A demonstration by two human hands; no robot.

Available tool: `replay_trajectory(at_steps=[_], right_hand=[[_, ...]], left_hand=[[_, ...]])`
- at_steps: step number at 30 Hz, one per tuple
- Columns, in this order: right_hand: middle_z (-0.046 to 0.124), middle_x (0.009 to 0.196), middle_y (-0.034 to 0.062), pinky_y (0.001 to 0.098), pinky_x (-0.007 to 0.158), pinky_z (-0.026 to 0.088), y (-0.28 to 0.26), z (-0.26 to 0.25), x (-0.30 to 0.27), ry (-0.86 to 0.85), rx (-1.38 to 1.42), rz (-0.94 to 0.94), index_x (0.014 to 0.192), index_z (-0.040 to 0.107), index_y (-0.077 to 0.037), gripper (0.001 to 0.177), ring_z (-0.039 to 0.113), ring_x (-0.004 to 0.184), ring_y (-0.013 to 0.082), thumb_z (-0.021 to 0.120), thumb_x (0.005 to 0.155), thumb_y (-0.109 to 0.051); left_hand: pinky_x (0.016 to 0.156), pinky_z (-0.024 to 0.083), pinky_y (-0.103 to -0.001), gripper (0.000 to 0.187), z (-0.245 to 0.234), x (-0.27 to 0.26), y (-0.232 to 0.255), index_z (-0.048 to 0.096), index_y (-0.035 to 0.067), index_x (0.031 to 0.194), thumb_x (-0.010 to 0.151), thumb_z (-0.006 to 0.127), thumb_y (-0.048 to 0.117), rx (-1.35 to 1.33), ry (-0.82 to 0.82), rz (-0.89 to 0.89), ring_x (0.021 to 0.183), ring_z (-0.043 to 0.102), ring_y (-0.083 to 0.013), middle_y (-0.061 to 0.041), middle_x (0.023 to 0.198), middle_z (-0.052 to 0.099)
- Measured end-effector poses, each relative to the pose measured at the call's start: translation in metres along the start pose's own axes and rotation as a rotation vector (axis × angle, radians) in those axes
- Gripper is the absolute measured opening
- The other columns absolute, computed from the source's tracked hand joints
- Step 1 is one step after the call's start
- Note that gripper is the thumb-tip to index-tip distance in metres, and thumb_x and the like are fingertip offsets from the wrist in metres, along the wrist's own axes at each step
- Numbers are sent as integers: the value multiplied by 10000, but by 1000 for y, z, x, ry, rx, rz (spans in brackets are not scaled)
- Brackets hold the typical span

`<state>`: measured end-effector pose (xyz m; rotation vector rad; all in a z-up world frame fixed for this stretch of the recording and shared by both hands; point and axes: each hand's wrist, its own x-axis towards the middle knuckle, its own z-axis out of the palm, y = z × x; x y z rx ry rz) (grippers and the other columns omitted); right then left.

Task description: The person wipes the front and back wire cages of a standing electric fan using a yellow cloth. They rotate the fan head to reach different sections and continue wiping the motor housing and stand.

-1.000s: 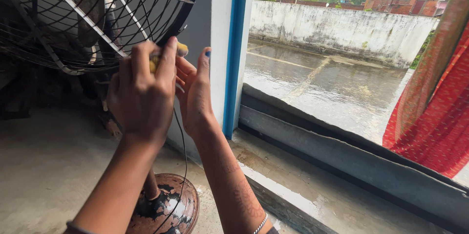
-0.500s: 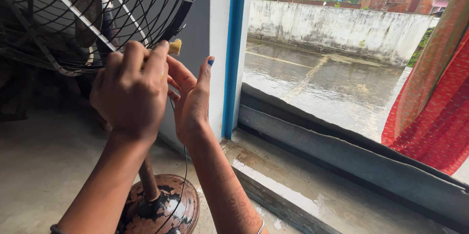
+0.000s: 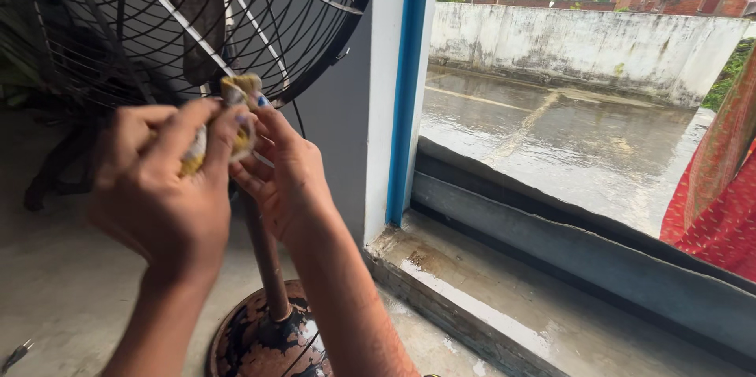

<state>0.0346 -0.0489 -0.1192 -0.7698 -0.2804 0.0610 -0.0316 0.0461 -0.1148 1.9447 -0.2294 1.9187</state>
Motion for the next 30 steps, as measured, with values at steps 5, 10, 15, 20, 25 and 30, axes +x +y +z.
replay_trajectory(at_steps=[5,10,15,20,25,30], right_hand=[[747,955,76,296,776,628,-9,1,4,-71,40,64,1077,703,-13,364,731,799,139,689,939,-349],[756,908,72,274,689,646,-11,4,7,-67,223,157,1034,711,-11,275,744,754,137,730,912,-256],[748,797,39,202,589,627,-14,6,12,10,329,192,937,709,-16,154,720,648,86,762,878,-148],[754,770,31,158,539,586,-11,10,16,64,365,160,903,721,-32,96,715,616,53,764,856,-104],[758,768,59,143,529,579,-10,8,19,53,323,87,890,713,-21,93,690,594,40,763,853,-89],[738,771,62,142,538,582,-12,6,23,64,300,97,900,705,-19,98,703,609,63,755,859,-93]], left_hand=[[802,547,-274,150,4,7,-22,726,131,1132,1010,798,182,33,70,188,995,659,-148,24,1197,697],[704,498,-245,218,11,21,-27,803,212,1218,1013,826,141,165,80,370,827,583,-107,92,1086,718],[596,450,-222,165,13,30,-31,844,281,1107,956,853,217,313,173,578,743,529,-88,120,981,699],[624,415,-243,59,24,44,-54,841,277,1082,1036,811,299,326,134,630,785,531,-77,127,969,660],[708,430,-261,57,29,49,-61,802,274,1024,1068,780,305,353,213,659,848,535,-87,132,1015,652],[668,425,-296,125,43,37,-55,811,216,951,1055,810,286,239,170,559,810,537,-119,106,994,653]])
